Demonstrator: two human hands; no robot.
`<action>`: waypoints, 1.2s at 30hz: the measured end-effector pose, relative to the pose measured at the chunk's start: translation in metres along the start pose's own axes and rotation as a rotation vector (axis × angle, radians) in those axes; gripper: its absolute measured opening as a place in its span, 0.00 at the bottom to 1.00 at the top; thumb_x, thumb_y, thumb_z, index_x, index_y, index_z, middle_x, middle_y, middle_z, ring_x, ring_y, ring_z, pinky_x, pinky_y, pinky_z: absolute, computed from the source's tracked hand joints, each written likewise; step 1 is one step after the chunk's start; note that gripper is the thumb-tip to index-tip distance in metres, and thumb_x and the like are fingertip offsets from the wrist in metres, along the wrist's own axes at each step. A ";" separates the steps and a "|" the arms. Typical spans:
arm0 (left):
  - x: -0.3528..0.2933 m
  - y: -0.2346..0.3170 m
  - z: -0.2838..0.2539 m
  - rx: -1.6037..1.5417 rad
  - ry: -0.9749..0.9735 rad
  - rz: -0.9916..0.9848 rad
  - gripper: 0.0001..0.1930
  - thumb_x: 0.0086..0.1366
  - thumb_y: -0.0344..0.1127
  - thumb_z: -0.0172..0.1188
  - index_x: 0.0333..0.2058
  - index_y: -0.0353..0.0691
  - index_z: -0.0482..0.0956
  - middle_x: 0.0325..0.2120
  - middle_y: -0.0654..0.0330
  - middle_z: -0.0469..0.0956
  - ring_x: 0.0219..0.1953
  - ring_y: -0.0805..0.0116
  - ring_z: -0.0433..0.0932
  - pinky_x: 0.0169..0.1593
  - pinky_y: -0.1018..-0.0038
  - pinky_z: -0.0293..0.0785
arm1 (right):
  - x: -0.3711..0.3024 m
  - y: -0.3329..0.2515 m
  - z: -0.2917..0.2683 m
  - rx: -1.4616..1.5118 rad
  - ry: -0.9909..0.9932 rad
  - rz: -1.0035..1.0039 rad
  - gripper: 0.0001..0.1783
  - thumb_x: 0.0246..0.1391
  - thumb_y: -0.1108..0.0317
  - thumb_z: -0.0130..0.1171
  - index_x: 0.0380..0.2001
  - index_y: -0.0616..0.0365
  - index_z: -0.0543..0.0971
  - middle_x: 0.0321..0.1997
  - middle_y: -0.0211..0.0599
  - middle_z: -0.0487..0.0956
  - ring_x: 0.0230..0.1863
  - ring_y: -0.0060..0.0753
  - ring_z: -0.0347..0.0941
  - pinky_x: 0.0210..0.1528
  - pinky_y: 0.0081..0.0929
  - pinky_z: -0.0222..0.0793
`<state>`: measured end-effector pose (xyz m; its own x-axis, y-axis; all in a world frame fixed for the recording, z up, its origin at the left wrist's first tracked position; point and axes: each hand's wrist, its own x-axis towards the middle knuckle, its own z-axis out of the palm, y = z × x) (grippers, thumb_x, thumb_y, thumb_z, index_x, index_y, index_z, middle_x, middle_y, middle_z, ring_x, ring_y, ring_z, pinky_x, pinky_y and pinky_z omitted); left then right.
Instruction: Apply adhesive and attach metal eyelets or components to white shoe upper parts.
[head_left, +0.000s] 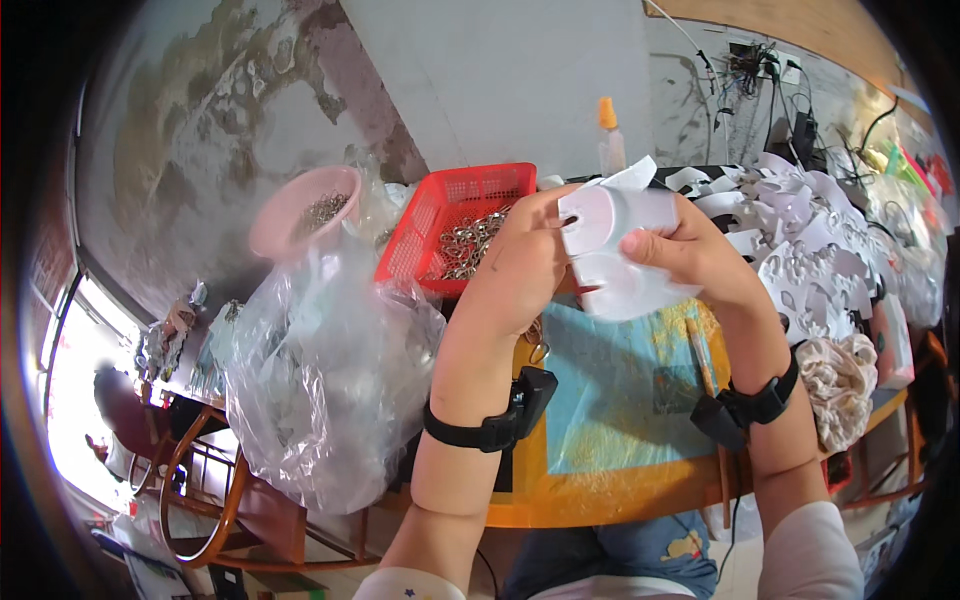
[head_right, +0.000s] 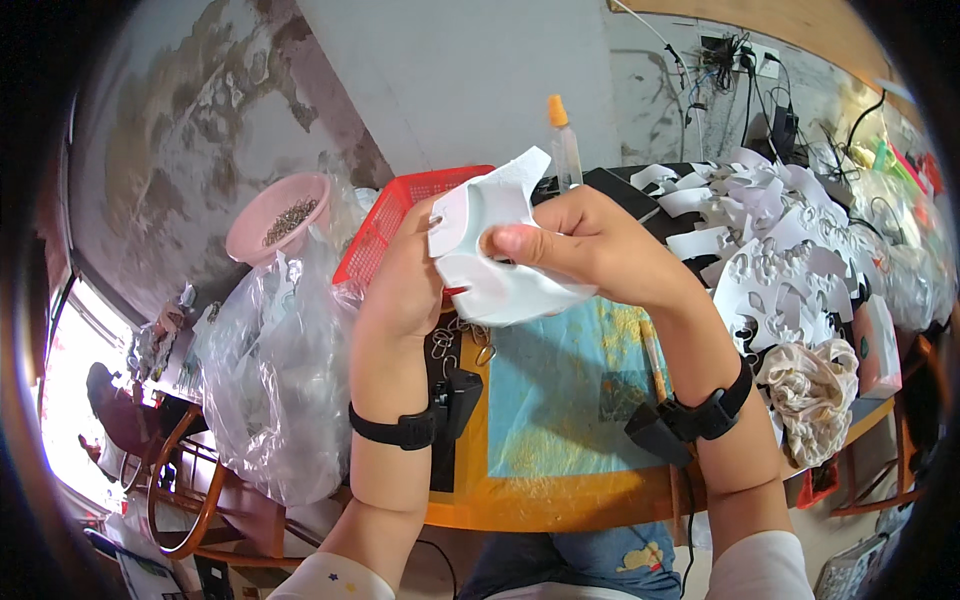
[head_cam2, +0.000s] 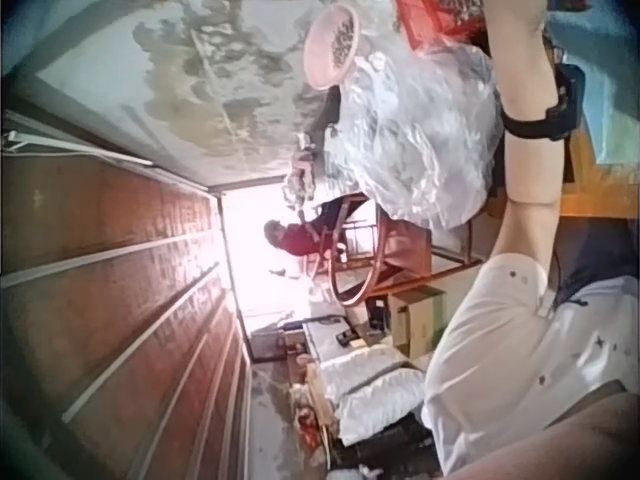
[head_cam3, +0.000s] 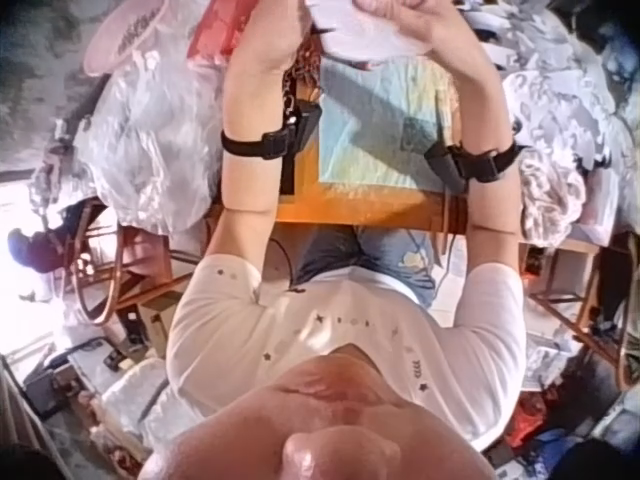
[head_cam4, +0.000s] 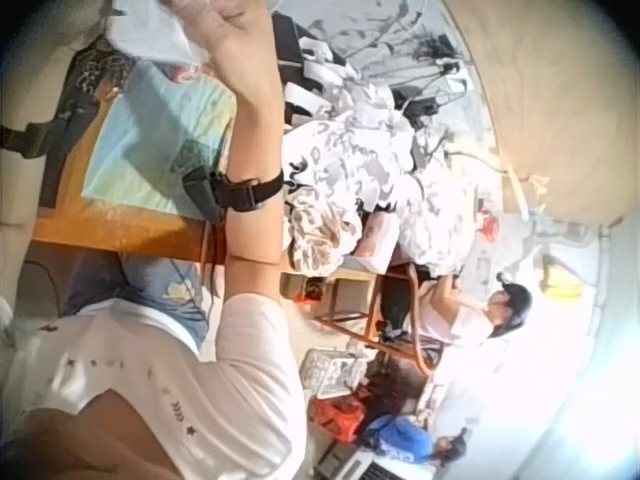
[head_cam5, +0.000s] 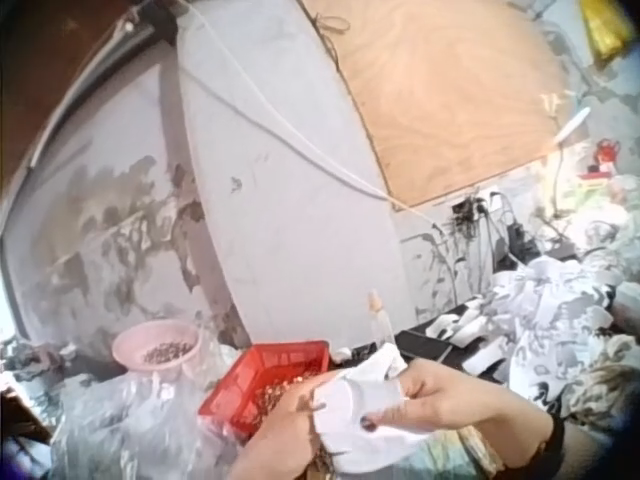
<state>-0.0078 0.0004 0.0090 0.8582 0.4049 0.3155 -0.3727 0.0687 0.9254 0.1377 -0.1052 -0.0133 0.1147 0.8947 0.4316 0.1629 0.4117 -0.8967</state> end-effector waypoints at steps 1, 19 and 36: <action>-0.001 0.000 0.002 -0.007 -0.001 0.001 0.16 0.59 0.27 0.51 0.46 0.27 0.73 0.37 0.59 0.77 0.37 0.75 0.76 0.41 0.79 0.72 | 0.000 0.002 -0.003 -0.005 0.001 0.004 0.20 0.60 0.55 0.58 0.29 0.64 0.82 0.18 0.19 0.72 0.20 0.09 0.58 0.21 0.16 0.53; 0.003 0.014 -0.022 0.318 -0.145 -0.140 0.16 0.58 0.32 0.56 0.43 0.29 0.77 0.35 0.62 0.79 0.36 0.78 0.75 0.39 0.79 0.71 | -0.001 0.006 0.005 0.044 -0.082 0.217 0.17 0.48 0.66 0.68 0.40 0.65 0.81 0.34 0.29 0.80 0.33 0.15 0.72 0.37 0.16 0.68; 0.005 0.003 -0.037 0.345 -0.024 0.050 0.08 0.59 0.28 0.56 0.35 0.29 0.78 0.27 0.64 0.77 0.28 0.78 0.73 0.31 0.79 0.70 | 0.001 0.000 0.015 -0.313 0.051 0.250 0.10 0.48 0.66 0.66 0.23 0.63 0.81 0.17 0.23 0.75 0.19 0.12 0.65 0.22 0.16 0.59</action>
<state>-0.0177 0.0358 0.0053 0.8514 0.3780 0.3636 -0.2768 -0.2649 0.9237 0.1231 -0.1016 -0.0139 0.2363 0.9475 0.2153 0.4136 0.1024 -0.9047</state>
